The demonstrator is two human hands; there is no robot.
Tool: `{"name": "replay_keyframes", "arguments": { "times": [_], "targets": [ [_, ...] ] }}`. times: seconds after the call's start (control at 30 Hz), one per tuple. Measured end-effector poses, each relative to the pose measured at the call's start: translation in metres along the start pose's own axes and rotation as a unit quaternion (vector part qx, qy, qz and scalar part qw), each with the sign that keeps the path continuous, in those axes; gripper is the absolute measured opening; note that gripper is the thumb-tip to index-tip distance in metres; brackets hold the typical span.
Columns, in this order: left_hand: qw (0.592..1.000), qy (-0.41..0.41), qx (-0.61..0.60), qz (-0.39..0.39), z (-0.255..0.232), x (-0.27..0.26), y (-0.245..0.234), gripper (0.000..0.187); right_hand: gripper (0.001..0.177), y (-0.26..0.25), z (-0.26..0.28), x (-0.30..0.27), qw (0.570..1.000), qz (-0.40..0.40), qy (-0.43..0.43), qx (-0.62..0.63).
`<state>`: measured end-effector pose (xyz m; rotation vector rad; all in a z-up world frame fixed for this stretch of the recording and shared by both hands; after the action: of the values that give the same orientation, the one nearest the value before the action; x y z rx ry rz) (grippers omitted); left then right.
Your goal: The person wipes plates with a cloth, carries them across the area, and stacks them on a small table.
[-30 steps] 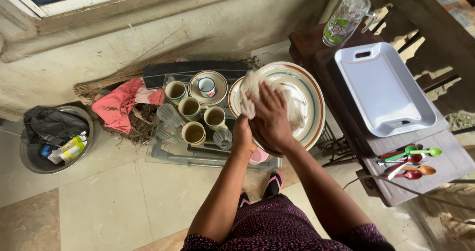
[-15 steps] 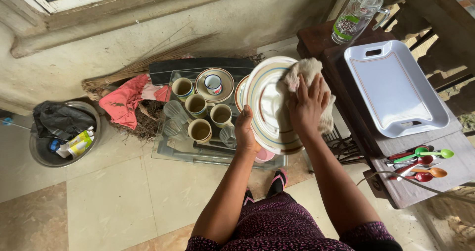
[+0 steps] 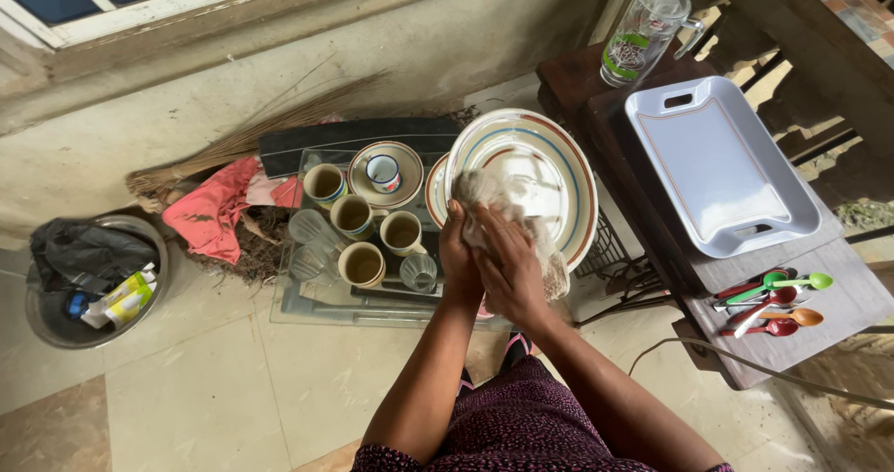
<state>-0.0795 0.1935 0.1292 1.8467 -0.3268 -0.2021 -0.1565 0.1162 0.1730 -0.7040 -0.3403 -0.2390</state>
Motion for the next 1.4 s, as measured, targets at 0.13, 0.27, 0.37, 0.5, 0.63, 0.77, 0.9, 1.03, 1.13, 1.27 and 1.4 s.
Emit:
{"name": "replay_keyframes", "arguments": {
  "times": [0.13, 0.27, 0.37, 0.5, 0.63, 0.77, 0.9, 1.03, 1.13, 1.27, 1.4],
  "targets": [
    [0.998, -0.019, 0.014, -0.057, 0.01, 0.015, 0.003, 0.052, 0.063, -0.028, -0.011, -0.001, 0.969, 0.042, 0.216, 0.116],
    [0.992, -0.007, 0.069, -0.104, 0.02, 0.033, 0.003, 0.059, 0.048, -0.053, -0.048, -0.002, 0.991, -0.007, 0.029, 0.131],
    [0.984, -0.009, 0.096, -0.15, 0.032, 0.051, 0.011, 0.069, 0.043, -0.07, -0.086, 0.008, 0.997, -0.058, -0.044, 0.038],
    [0.988, -0.023, 0.089, -0.121, 0.055, 0.064, 0.023, 0.077, 0.046, -0.109, -0.114, 0.025, 0.985, -0.125, -0.054, -0.105],
    [0.989, -0.024, 0.088, -0.12, 0.081, 0.084, 0.033, 0.078, 0.048, -0.152, -0.136, 0.052, 0.972, -0.15, -0.027, -0.181],
    [0.988, -0.027, 0.099, -0.117, 0.11, 0.099, 0.036, 0.08, 0.057, -0.183, -0.175, 0.069, 0.963, -0.172, 0.008, -0.207],
    [0.982, -0.052, 0.122, -0.135, 0.129, 0.116, 0.039, 0.082, 0.071, -0.214, -0.222, 0.087, 0.969, -0.2, 0.104, -0.099],
    [0.983, -0.071, 0.121, -0.119, 0.147, 0.13, 0.036, 0.084, 0.07, -0.234, -0.276, 0.095, 0.896, -0.232, 0.279, 0.257],
    [0.985, -0.076, 0.105, -0.113, 0.163, 0.141, 0.035, 0.082, 0.049, -0.248, -0.311, 0.086, 0.824, -0.208, 0.283, 0.445],
    [0.981, -0.042, 0.113, -0.152, 0.186, 0.151, 0.037, 0.079, 0.03, -0.255, -0.337, 0.082, 0.779, -0.206, 0.304, 0.508],
    [0.98, -0.003, 0.11, -0.165, 0.2, 0.161, 0.043, 0.078, 0.028, -0.253, -0.338, 0.089, 0.744, -0.267, 0.349, 0.503]
  ]
}}
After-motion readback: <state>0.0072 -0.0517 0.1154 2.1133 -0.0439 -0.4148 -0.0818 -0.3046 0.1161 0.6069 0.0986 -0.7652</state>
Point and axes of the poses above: each hand's wrist, its own x-axis towards the middle knuckle, its own y-axis out of the palm, z = x × y, the point moved 1 cm from there along x, towards the middle knuckle, and after that the axes turned 2 degrees about y, right-handed, at the moved point
